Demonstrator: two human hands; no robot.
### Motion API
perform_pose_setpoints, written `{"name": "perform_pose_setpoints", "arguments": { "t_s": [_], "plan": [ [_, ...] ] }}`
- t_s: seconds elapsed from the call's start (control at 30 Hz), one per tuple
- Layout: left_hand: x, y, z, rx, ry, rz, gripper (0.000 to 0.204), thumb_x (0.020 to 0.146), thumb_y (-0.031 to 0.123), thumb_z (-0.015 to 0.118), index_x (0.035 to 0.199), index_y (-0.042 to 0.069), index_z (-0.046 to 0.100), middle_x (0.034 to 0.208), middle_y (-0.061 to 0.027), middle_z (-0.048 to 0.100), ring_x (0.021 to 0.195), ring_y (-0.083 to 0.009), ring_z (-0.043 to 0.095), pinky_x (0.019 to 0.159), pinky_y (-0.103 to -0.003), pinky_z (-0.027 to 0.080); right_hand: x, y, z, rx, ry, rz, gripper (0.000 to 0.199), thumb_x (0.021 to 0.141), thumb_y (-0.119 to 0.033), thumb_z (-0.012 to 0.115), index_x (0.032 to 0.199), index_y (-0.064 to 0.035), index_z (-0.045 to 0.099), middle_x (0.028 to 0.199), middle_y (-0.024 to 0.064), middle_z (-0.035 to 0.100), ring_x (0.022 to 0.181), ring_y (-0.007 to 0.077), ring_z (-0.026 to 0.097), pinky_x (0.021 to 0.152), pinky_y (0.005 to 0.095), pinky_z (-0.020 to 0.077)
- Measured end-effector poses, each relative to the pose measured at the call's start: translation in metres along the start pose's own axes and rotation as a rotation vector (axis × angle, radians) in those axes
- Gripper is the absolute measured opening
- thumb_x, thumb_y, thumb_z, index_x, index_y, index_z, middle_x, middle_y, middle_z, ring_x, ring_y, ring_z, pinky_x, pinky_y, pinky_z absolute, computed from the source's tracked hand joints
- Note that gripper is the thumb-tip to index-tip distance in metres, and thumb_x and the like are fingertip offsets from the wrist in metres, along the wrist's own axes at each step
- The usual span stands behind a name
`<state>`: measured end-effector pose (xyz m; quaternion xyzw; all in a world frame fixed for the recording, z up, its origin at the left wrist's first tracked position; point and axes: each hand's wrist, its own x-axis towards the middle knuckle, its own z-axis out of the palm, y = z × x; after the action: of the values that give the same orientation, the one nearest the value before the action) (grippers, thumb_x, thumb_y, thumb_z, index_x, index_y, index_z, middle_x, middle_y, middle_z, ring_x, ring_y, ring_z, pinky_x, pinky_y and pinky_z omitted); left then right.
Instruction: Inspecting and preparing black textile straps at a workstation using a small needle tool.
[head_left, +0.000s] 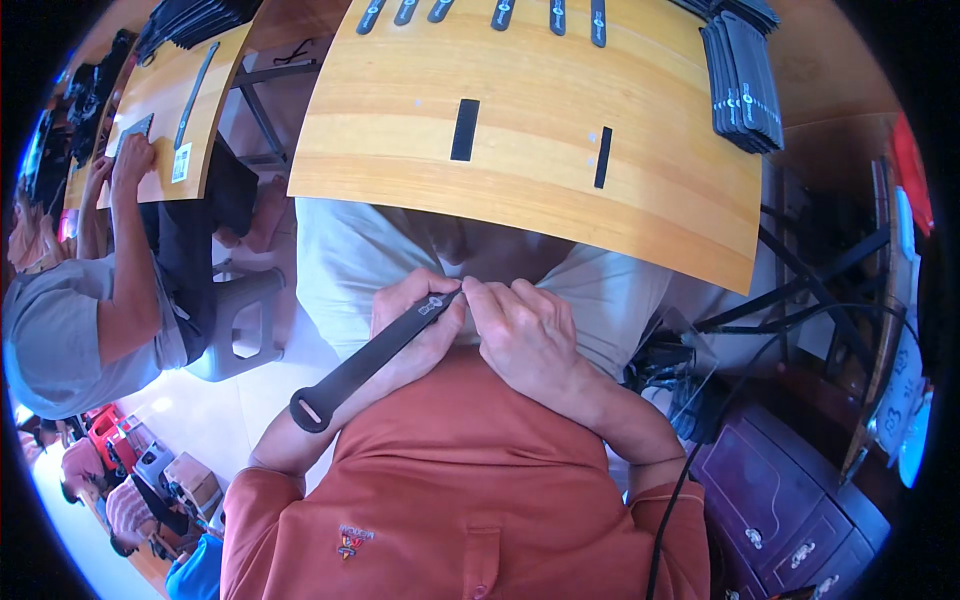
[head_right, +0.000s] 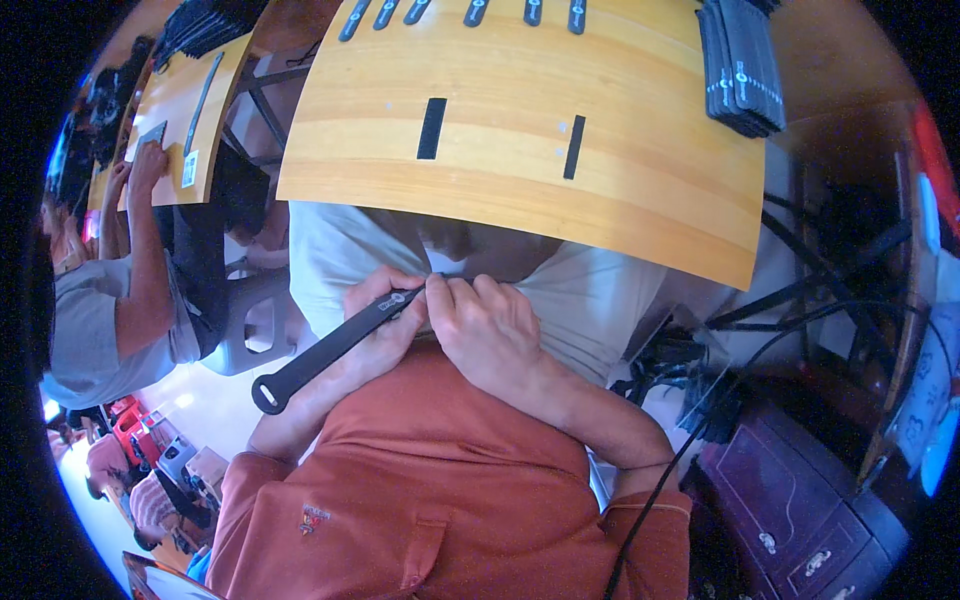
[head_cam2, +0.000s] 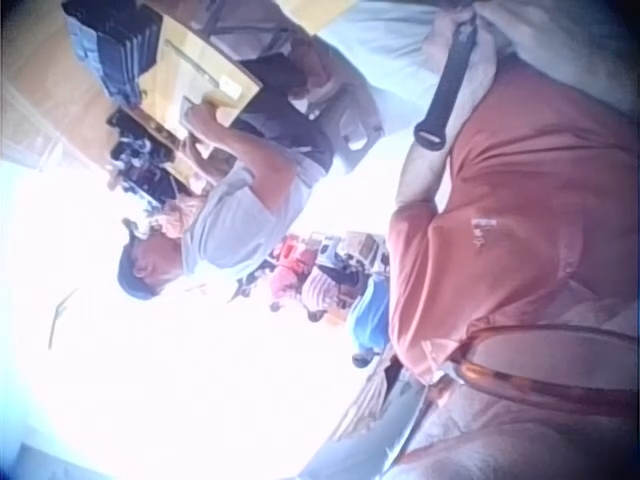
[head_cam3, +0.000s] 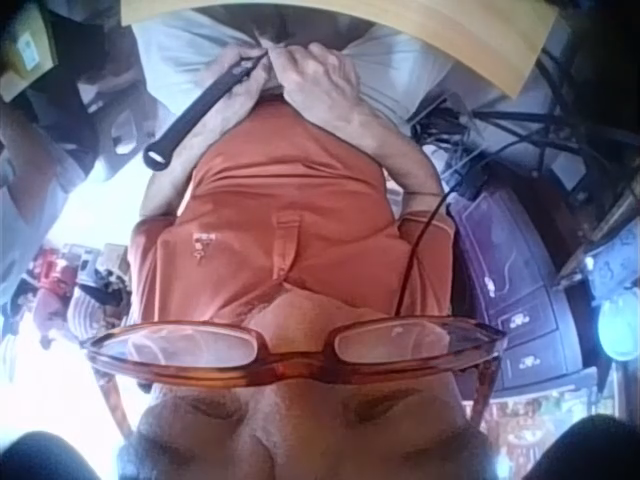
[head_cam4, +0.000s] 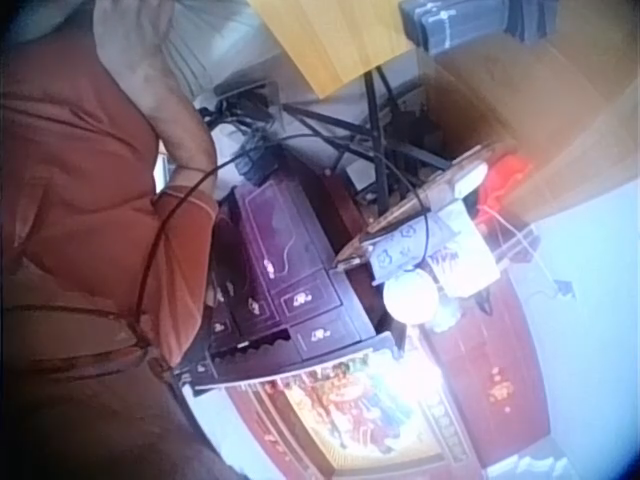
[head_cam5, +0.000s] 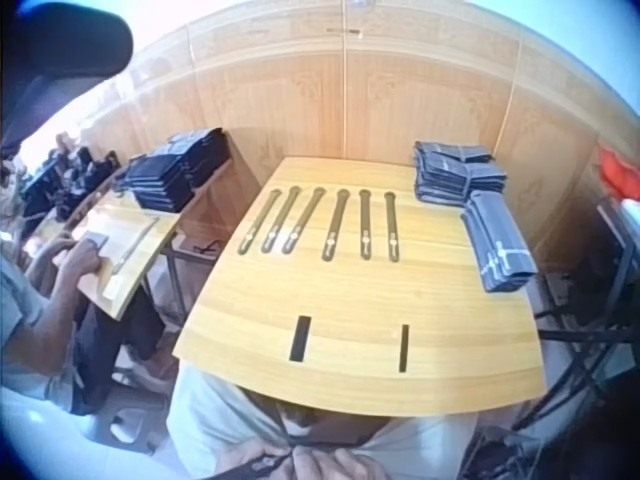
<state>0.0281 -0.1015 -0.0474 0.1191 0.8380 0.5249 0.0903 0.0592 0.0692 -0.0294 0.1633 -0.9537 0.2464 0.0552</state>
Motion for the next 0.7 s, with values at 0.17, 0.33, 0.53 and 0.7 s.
{"name": "perform_pose_setpoints", "arguments": {
  "t_s": [0.17, 0.33, 0.53, 0.7],
  "plan": [
    [0.000, -0.005, 0.000, -0.004, -0.019, 0.000, 0.014, 0.080, 0.004, 0.072, 0.091, 0.002, 0.063, 0.072, -0.0136, 0.067, 0.063, -0.0221, 0.067, 0.057, -0.032, 0.051, 0.002, 0.002, 0.002, 0.074, -0.053, 0.047, 0.038, 0.073, 0.000, 0.065, 0.110, 0.0012, 0.065, 0.079, 0.0112, 0.070, 0.066, 0.0248, 0.066, 0.055, 0.0381, 0.0547],
    [0.000, -0.006, -0.004, 0.011, -0.057, 0.013, 0.014, 0.081, 0.004, 0.071, 0.092, 0.002, 0.062, 0.072, -0.0123, 0.067, 0.063, -0.0188, 0.067, 0.058, -0.032, 0.051, 0.001, 0.008, 0.013, 0.217, 0.003, 0.087, 0.035, 0.080, 0.000, 0.066, 0.115, -0.0001, 0.064, 0.079, 0.0149, 0.070, 0.064, 0.0288, 0.067, 0.055, 0.0409, 0.0540],
    [-0.003, -0.016, -0.012, -0.556, -0.192, -0.314, 0.007, 0.087, 0.000, 0.065, 0.092, 0.001, 0.060, 0.074, -0.0038, 0.061, 0.062, -0.0073, 0.055, 0.053, -0.025, 0.043, 0.001, 0.024, 0.025, 0.442, 0.078, -0.010, 0.031, 0.079, 0.000, 0.071, 0.110, 0.0007, 0.067, 0.080, 0.0152, 0.071, 0.067, 0.0293, 0.069, 0.058, 0.0395, 0.0546],
    [-0.003, -0.031, -0.014, -1.014, -0.290, -0.441, 0.006, 0.091, 0.003, 0.059, 0.097, 0.002, 0.058, 0.075, -0.0019, 0.058, 0.062, -0.0087, 0.049, 0.057, -0.025, 0.040, 0.001, 0.028, 0.034, 0.627, 0.083, -0.039, 0.021, 0.084, -0.007, 0.067, 0.104, -0.0012, 0.069, 0.080, 0.0145, 0.071, 0.070, 0.0304, 0.070, 0.060, 0.0407, 0.0557]
  ]
}}
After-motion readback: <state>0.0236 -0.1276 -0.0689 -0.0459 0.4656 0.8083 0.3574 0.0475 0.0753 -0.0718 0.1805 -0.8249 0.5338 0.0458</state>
